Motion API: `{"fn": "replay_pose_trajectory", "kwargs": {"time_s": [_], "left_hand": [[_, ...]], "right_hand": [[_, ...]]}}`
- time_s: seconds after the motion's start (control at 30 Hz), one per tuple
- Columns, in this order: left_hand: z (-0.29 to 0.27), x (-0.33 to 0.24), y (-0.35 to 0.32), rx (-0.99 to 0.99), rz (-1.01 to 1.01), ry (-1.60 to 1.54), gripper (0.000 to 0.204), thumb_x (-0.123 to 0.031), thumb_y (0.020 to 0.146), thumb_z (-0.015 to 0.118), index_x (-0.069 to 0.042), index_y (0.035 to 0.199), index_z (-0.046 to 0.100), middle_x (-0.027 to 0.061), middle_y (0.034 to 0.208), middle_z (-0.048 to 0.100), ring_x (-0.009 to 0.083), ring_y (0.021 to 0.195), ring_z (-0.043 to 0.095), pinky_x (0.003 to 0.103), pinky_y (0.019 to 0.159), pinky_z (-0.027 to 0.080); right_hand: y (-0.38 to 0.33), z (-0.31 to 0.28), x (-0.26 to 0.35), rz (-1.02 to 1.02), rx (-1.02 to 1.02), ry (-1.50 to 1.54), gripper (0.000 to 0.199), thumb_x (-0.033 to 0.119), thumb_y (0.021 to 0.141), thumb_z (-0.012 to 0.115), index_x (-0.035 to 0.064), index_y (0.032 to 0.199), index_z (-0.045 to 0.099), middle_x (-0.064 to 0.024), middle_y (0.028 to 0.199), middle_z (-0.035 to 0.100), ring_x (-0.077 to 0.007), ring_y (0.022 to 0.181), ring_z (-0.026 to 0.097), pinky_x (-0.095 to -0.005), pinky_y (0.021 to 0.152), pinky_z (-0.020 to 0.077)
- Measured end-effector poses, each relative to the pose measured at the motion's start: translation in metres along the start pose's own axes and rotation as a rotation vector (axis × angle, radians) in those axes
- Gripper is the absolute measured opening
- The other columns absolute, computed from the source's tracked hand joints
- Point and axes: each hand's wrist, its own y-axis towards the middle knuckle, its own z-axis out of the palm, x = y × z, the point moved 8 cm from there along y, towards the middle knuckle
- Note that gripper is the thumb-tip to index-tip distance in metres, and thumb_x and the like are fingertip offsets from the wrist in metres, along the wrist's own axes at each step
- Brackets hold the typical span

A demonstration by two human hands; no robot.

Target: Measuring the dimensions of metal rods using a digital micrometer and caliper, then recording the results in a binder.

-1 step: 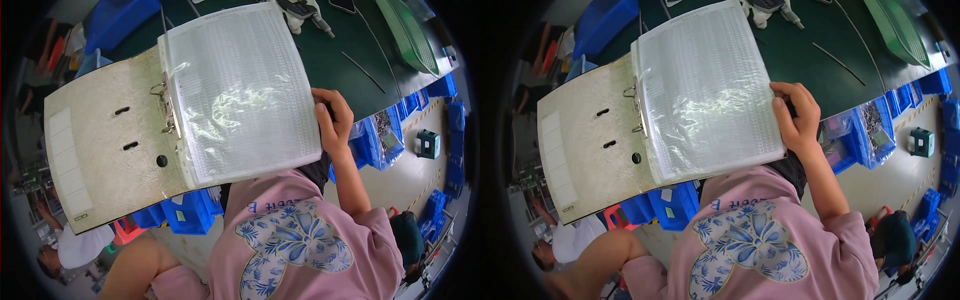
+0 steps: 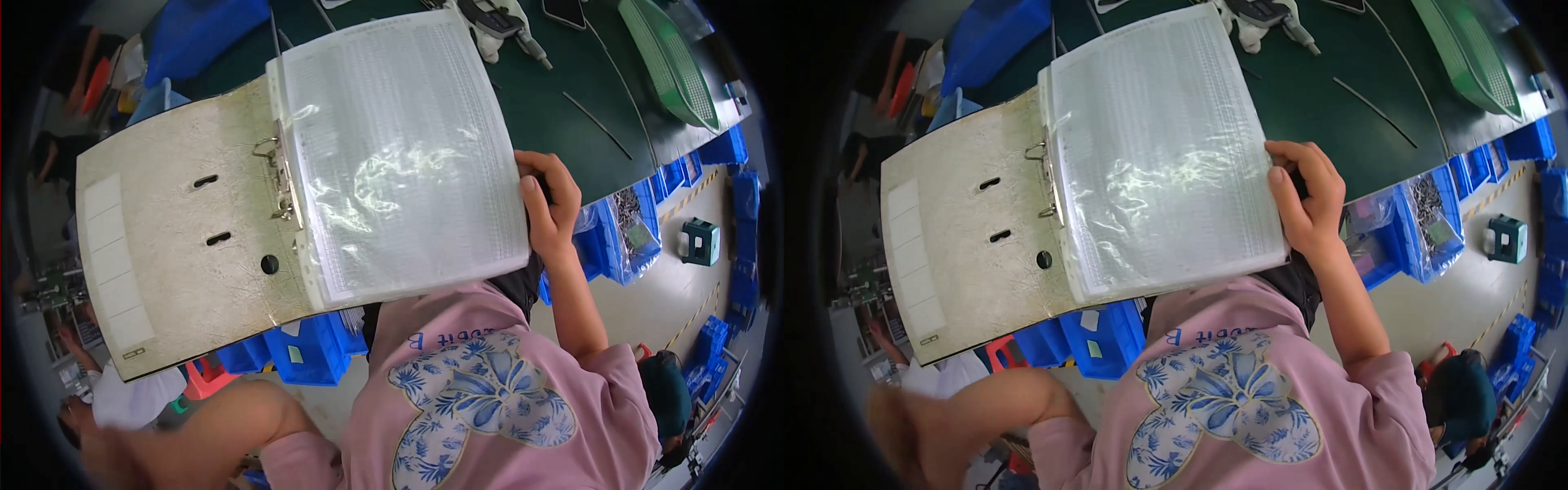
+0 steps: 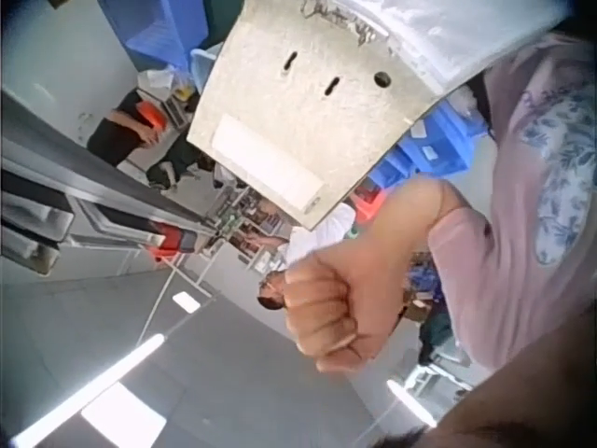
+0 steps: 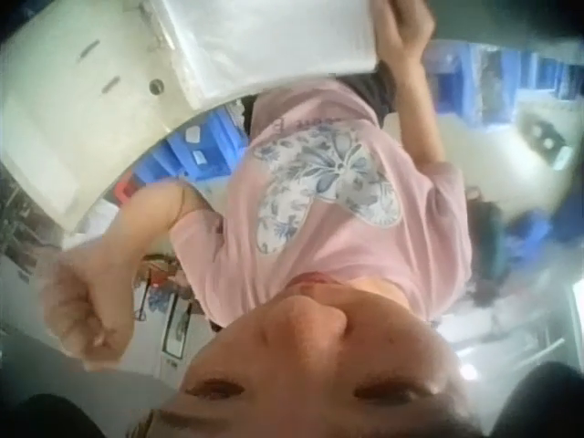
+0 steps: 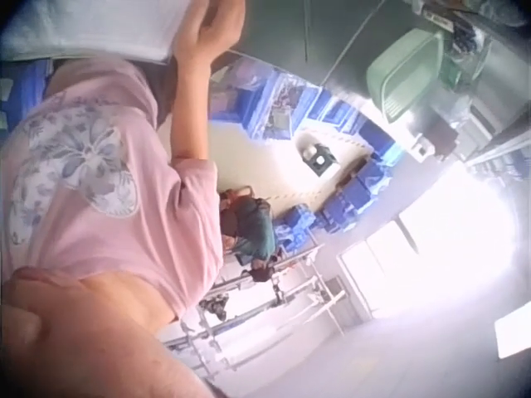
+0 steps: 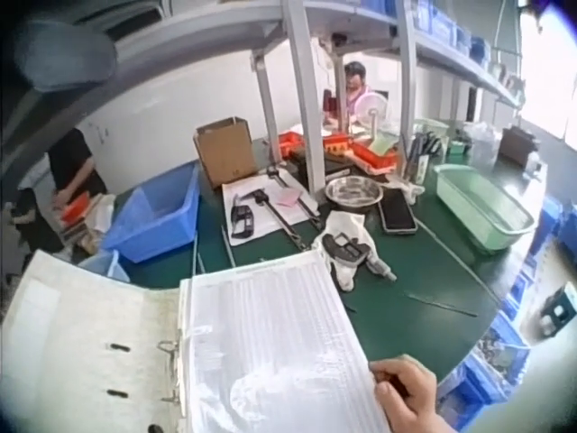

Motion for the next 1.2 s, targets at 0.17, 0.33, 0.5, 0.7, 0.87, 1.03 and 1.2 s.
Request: {"fn": "replay_pose_trajectory", "kwargs": {"time_s": [0.17, 0.33, 0.5, 0.7, 0.87, 1.03, 1.2], "left_hand": [[0.034, 0.21, -0.13, 0.565, -0.947, 0.37, 0.017, -0.014, 0.083, 0.053, -0.002, 0.073, 0.058, -0.0007, 0.058, 0.045, 0.0078, 0.055, 0.042, 0.02, 0.052, 0.033], [0.096, 0.249, -0.165, 1.176, -0.433, 0.494, 0.022, -0.002, 0.079, 0.049, -0.005, 0.095, 0.063, 0.0062, 0.088, 0.054, 0.0196, 0.086, 0.05, 0.028, 0.077, 0.042], [0.104, 0.274, -0.189, 1.319, -0.491, 0.578, 0.035, 0.003, 0.073, 0.048, -0.009, 0.103, 0.063, 0.0084, 0.096, 0.051, 0.0243, 0.095, 0.047, 0.032, 0.086, 0.039], [0.101, 0.266, -0.19, 1.306, -0.464, 0.547, 0.035, 0.003, 0.073, 0.05, -0.008, 0.104, 0.063, 0.0091, 0.097, 0.051, 0.0246, 0.095, 0.047, 0.032, 0.084, 0.041], [0.1, 0.258, -0.19, 1.306, -0.454, 0.493, 0.034, 0.001, 0.075, 0.051, -0.007, 0.107, 0.061, 0.01, 0.101, 0.05, 0.0249, 0.098, 0.047, 0.031, 0.084, 0.042], [0.096, 0.26, -0.189, 1.332, -0.565, 0.463, 0.032, -0.001, 0.077, 0.052, -0.005, 0.108, 0.059, 0.0089, 0.105, 0.049, 0.0245, 0.101, 0.046, 0.031, 0.085, 0.041], [0.094, 0.263, -0.187, 1.356, -0.57, 0.454, 0.028, -0.002, 0.077, 0.053, -0.005, 0.104, 0.059, 0.0082, 0.106, 0.049, 0.0239, 0.104, 0.046, 0.031, 0.088, 0.039]], "right_hand": [[0.002, 0.01, -0.011, 0.049, 0.043, 0.012, 0.029, 0.009, 0.069, 0.065, -0.0038, 0.094, 0.058, -0.007, 0.074, 0.053, -0.0147, 0.067, 0.05, -0.025, 0.064, 0.0415], [0.0, 0.009, -0.005, 0.018, 0.014, -0.012, 0.03, 0.009, 0.068, 0.065, -0.0044, 0.093, 0.058, -0.0068, 0.071, 0.051, -0.0144, 0.065, 0.049, -0.0249, 0.062, 0.0411], [0.002, 0.007, -0.002, 0.014, 0.013, -0.031, 0.029, 0.008, 0.067, 0.064, -0.0046, 0.093, 0.058, -0.0072, 0.07, 0.05, -0.0151, 0.064, 0.049, -0.0253, 0.06, 0.0407], [0.003, 0.007, 0.0, -0.004, 0.011, -0.075, 0.03, 0.008, 0.065, 0.063, -0.0046, 0.092, 0.057, -0.0078, 0.069, 0.05, -0.0164, 0.062, 0.049, -0.0262, 0.059, 0.0404], [0.002, 0.006, -0.002, 0.014, 0.001, -0.067, 0.03, 0.008, 0.066, 0.063, -0.0046, 0.092, 0.057, -0.0079, 0.069, 0.05, -0.0164, 0.063, 0.049, -0.0264, 0.059, 0.0402], [0.002, 0.008, -0.001, -0.005, 0.002, -0.078, 0.029, 0.007, 0.066, 0.063, -0.0044, 0.092, 0.057, -0.008, 0.069, 0.05, -0.0167, 0.062, 0.049, -0.0266, 0.058, 0.0403], [0.002, 0.008, -0.001, -0.011, 0.001, -0.081, 0.028, 0.007, 0.066, 0.063, -0.0044, 0.091, 0.057, -0.0084, 0.069, 0.05, -0.0172, 0.062, 0.05, -0.0269, 0.058, 0.0407]]}}
